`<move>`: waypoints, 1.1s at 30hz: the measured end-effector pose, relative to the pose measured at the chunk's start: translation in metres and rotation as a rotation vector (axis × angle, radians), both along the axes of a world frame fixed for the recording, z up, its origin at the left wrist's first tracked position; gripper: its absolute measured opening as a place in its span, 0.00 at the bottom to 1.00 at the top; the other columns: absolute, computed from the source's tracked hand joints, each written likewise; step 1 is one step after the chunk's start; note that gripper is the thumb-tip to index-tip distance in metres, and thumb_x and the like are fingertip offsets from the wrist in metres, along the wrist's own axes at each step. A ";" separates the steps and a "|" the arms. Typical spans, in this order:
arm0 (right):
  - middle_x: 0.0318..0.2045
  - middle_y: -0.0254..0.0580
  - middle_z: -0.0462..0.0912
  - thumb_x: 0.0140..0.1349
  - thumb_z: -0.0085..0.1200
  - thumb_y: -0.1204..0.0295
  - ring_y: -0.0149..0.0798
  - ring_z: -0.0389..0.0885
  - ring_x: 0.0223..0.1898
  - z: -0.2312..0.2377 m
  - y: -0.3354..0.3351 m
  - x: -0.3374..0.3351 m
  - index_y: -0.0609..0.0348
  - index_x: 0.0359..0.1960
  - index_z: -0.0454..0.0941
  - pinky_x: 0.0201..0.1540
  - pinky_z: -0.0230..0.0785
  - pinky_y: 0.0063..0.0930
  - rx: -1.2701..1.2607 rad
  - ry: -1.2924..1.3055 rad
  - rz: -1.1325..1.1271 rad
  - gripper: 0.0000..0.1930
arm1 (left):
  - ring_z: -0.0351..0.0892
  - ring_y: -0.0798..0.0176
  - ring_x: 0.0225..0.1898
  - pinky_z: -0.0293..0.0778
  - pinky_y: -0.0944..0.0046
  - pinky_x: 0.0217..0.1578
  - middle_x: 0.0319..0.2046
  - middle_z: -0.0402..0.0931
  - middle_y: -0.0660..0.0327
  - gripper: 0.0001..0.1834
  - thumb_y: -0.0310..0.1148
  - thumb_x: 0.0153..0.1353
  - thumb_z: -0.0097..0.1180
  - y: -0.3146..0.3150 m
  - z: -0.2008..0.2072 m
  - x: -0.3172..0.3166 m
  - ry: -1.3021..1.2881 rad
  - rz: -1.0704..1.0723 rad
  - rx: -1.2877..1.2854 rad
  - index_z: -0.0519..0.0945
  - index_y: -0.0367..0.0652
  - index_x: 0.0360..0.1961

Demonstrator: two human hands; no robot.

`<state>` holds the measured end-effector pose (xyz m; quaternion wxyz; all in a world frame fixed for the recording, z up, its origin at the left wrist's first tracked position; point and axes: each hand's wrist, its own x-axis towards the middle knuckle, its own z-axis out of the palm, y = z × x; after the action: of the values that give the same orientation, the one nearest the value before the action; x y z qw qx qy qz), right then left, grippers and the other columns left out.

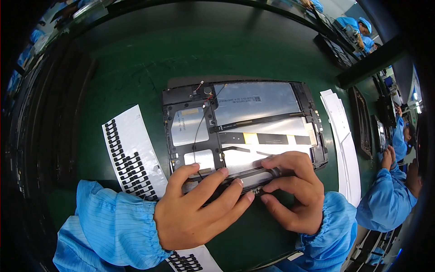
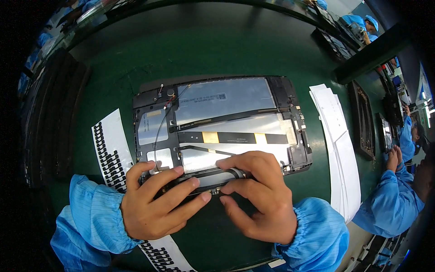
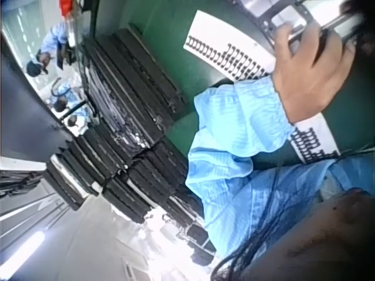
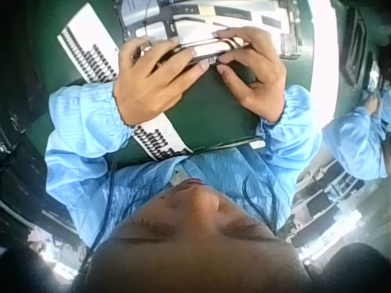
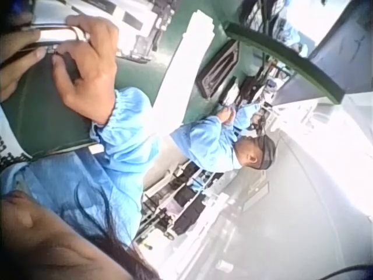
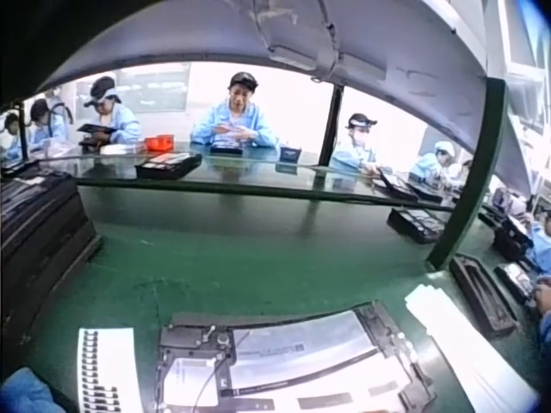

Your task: The person assembles internal components of a tablet by hand, attaching ribbon cables and securing parts like an internal battery and sticker strips within the tablet chassis.

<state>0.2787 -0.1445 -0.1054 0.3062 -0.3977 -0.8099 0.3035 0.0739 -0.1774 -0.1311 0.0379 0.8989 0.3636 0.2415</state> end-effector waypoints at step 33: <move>0.26 0.46 0.75 0.40 0.55 0.83 0.44 0.75 0.28 0.025 -0.069 -0.018 0.63 0.29 0.76 0.32 0.67 0.29 0.067 -0.133 -0.165 0.11 | 0.65 0.51 0.50 0.58 0.51 0.48 0.45 0.68 0.52 0.26 0.38 0.41 0.62 -0.056 0.019 -0.073 0.043 0.095 -0.297 0.74 0.41 0.43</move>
<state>0.2612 -0.2134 -0.0804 0.2889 -0.4719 -0.8026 0.2227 0.0012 -0.2337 -0.1118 0.1513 0.8702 0.4380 0.1674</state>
